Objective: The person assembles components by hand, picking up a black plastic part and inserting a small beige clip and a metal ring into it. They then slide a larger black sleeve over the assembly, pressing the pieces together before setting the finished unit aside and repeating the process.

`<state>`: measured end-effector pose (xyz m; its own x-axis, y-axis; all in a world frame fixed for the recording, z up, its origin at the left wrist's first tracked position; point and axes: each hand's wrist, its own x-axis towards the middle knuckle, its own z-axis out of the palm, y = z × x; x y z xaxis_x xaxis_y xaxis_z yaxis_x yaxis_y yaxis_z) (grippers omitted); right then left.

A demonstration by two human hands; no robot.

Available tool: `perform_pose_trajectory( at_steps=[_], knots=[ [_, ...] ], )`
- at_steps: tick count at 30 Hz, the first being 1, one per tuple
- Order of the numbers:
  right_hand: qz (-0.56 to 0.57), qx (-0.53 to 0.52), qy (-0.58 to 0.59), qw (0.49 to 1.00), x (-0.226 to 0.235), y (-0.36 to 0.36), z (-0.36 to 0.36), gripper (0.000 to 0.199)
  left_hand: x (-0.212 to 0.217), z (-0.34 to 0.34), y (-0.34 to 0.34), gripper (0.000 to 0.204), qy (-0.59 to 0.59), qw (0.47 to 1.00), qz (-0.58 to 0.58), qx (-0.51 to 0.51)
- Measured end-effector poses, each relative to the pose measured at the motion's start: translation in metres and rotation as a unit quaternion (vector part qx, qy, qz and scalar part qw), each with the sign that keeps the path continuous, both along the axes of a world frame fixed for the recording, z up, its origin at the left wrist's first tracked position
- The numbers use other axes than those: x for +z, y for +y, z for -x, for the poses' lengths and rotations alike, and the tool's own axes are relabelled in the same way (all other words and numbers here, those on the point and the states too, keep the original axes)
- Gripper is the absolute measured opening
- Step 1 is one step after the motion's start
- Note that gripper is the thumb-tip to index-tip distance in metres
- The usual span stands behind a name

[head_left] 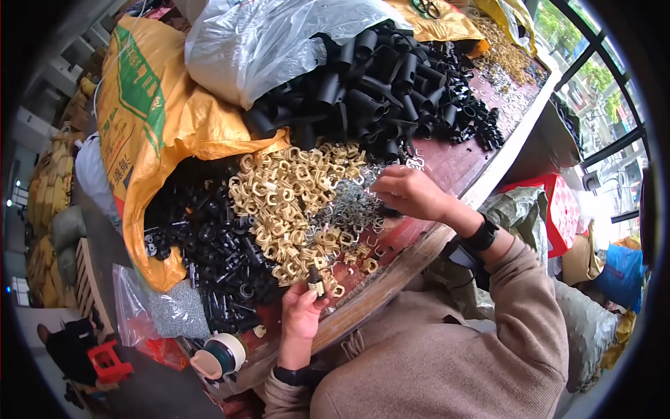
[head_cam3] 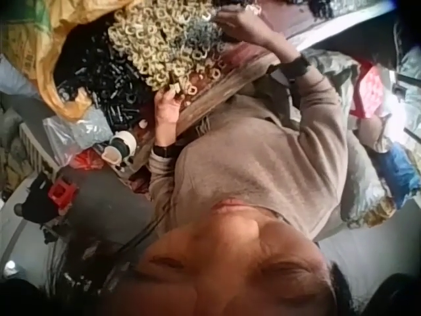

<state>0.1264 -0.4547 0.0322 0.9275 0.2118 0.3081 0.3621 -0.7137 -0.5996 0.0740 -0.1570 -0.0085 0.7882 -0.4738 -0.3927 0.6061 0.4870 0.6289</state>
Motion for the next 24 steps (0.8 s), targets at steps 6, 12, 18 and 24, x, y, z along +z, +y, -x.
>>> perform_pose_trajectory(
  at_steps=[6,12,18,24],
  knots=[
    [0.207,0.15,-0.109,0.961,-0.04,-0.002,-0.077,0.017,-0.001,0.004,-0.004,0.021,-0.016,1.0,-0.001,-0.025],
    [0.396,0.124,-0.223,0.882,-0.022,-0.006,-0.113,0.021,0.001,0.008,0.006,0.022,-0.017,0.999,0.011,-0.027],
    [0.352,0.04,-0.14,0.925,-0.022,0.033,-0.107,0.022,-0.008,0.009,0.008,0.023,-0.035,0.999,0.013,-0.037],
    [0.038,-0.113,-0.086,0.989,-0.034,0.137,-0.083,0.041,-0.006,0.01,0.006,0.025,-0.038,0.998,0.011,-0.038]
  ],
)
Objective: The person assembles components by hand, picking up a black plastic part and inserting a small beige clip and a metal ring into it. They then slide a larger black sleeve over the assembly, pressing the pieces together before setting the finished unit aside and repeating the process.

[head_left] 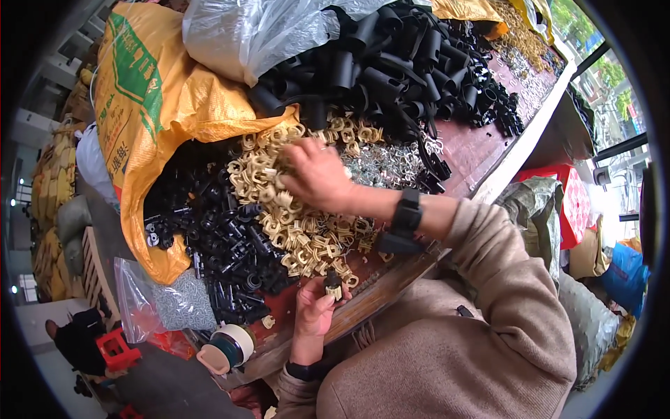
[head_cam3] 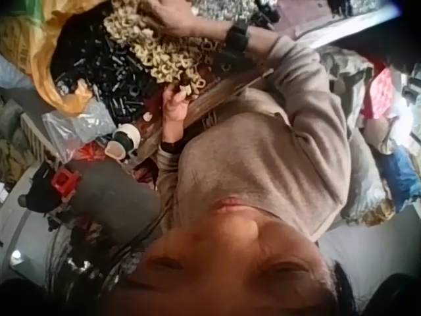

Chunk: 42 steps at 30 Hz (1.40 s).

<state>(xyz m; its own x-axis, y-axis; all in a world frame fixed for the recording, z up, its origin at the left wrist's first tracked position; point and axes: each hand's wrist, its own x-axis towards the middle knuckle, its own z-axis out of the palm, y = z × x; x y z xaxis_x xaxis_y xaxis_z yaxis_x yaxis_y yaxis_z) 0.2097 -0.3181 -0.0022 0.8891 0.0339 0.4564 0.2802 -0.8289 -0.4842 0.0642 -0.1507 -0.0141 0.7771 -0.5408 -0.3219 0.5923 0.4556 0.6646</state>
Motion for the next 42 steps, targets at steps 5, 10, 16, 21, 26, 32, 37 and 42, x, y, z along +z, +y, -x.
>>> perform_pose_trajectory(
  at_steps=[5,10,16,21,26,32,37,42],
  knots=[
    [-0.091,0.062,-0.024,0.994,0.005,0.047,-0.032,0.05,-0.003,-0.002,-0.002,0.026,0.006,1.0,0.005,0.004],
    [-0.021,0.185,-0.067,0.98,0.025,0.032,-0.046,0.044,-0.006,-0.001,-0.003,0.029,0.02,1.0,0.004,0.017],
    [0.134,0.204,0.12,0.962,0.04,-0.053,-0.01,0.02,-0.002,-0.003,0.002,0.025,0.017,1.0,0.016,0.01],
    [0.18,0.217,-0.017,0.959,0.004,-0.07,0.029,0.014,-0.002,-0.004,0.001,0.024,0.026,0.999,0.023,0.005],
    [0.136,0.168,0.097,0.971,0.017,-0.09,0.044,0.014,-0.006,-0.003,0.003,0.029,0.028,0.999,0.006,0.019],
    [0.173,0.168,0.066,0.968,0.012,-0.072,0.027,0.011,-0.007,-0.003,0.003,0.027,0.024,0.999,0.022,0.011],
    [0.224,0.149,0.015,0.963,-0.005,-0.063,0.014,0.012,-0.003,-0.003,0.003,0.025,0.026,0.999,0.024,0.014],
    [0.044,0.189,0.049,0.98,0.005,-0.074,0.02,0.015,-0.004,-0.003,0.002,0.025,0.026,0.999,0.028,0.011]
  ],
)
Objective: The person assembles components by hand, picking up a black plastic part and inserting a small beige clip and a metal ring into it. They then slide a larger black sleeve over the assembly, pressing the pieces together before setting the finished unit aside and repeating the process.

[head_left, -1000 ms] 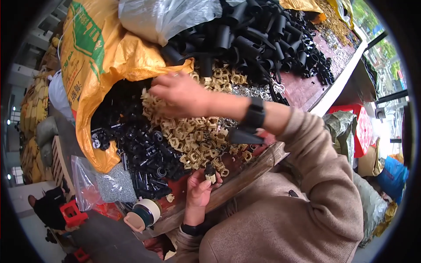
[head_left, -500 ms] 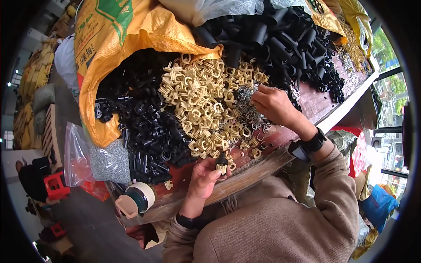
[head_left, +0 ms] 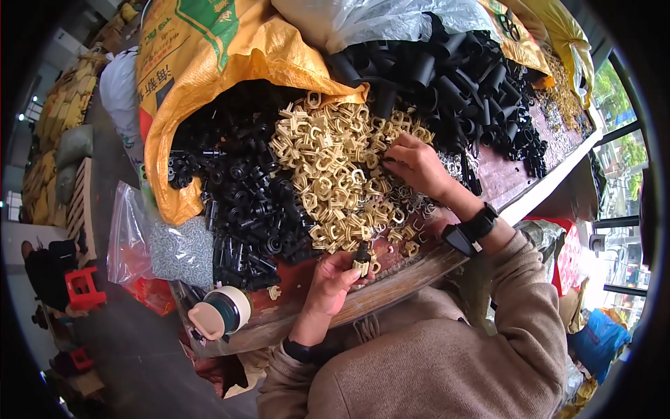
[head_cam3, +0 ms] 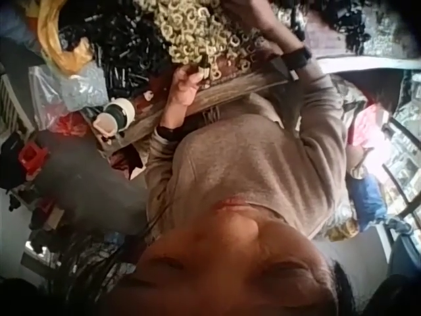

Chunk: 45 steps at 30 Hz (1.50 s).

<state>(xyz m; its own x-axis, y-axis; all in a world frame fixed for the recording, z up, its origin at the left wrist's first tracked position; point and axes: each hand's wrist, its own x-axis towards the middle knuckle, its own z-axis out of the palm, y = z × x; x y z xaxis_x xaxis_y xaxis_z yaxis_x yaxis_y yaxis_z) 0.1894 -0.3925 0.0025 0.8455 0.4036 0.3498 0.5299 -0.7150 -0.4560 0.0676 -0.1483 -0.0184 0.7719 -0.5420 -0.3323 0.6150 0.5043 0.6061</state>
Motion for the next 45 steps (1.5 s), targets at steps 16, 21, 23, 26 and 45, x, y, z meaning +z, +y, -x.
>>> perform_pose_trajectory(
  at_steps=[16,21,23,26,45],
  knots=[
    [-0.469,0.045,0.365,0.803,0.036,0.042,0.11,0.026,0.035,-0.002,-0.027,0.021,0.0,0.998,0.014,0.067],
    [-0.315,0.055,0.126,0.939,0.032,0.043,0.12,0.03,0.038,0.001,-0.036,0.023,-0.022,0.998,0.024,0.057],
    [-0.255,0.05,0.049,0.964,0.03,0.04,0.122,0.03,0.037,0.004,-0.037,0.023,-0.025,0.998,0.024,0.048],
    [-0.215,0.075,-0.059,0.972,0.025,0.034,0.124,0.034,0.035,0.007,-0.038,0.022,-0.008,1.0,-0.019,0.008],
    [0.09,-0.239,-0.205,0.945,0.002,-0.096,0.016,0.023,0.012,-0.007,-0.051,0.027,-0.054,0.994,-0.094,-0.032]
  ],
)
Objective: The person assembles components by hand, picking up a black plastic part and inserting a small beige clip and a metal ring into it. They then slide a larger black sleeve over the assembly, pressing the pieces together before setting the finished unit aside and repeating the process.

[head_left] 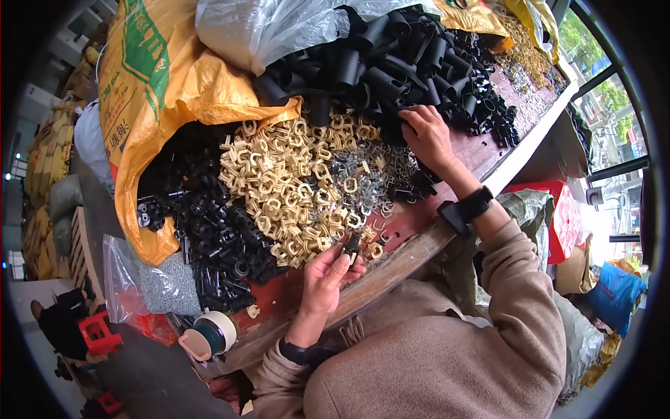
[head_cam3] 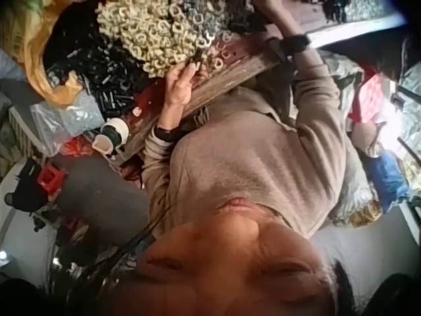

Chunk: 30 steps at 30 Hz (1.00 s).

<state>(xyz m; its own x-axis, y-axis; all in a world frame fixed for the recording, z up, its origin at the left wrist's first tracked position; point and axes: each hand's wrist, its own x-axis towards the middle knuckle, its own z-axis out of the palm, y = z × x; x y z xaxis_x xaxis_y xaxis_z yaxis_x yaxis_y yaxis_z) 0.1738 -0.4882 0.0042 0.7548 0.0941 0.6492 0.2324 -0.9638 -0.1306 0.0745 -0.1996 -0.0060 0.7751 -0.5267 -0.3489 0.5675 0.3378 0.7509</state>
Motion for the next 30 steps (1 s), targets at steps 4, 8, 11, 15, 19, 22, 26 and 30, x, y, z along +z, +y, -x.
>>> perform_pose_trajectory(
  at_steps=[4,8,11,15,19,22,26,30],
  knots=[
    [-0.213,-0.029,0.005,0.977,0.001,-0.004,0.008,0.026,0.002,0.0,0.008,0.027,0.009,0.999,0.01,0.029],
    [0.018,-0.068,0.021,0.997,-0.017,-0.033,-0.003,0.031,0.003,0.005,0.01,0.026,0.023,0.999,0.024,0.021],
    [0.015,-0.053,0.038,0.998,-0.018,-0.043,-0.008,0.031,0.006,0.008,0.011,0.026,0.019,0.999,0.029,0.023],
    [-0.382,0.021,0.085,0.92,-0.004,-0.049,0.008,0.03,0.007,0.009,0.016,0.026,0.006,0.999,0.025,0.042],
    [-0.804,0.147,0.041,0.574,0.023,-0.039,0.031,0.033,0.01,0.012,0.023,0.026,0.013,0.998,0.028,0.06],
    [-0.896,0.2,-0.007,0.397,0.033,-0.031,0.04,0.037,0.017,0.006,0.019,0.026,0.012,0.996,0.047,0.072],
    [-0.857,0.257,0.098,0.437,0.039,0.005,0.049,0.042,0.032,0.0,0.018,0.027,0.026,0.994,0.028,0.103],
    [-0.607,0.244,0.419,0.63,0.059,0.065,0.075,0.047,0.043,-0.005,0.016,0.027,0.018,0.997,0.046,0.065]
  ],
)
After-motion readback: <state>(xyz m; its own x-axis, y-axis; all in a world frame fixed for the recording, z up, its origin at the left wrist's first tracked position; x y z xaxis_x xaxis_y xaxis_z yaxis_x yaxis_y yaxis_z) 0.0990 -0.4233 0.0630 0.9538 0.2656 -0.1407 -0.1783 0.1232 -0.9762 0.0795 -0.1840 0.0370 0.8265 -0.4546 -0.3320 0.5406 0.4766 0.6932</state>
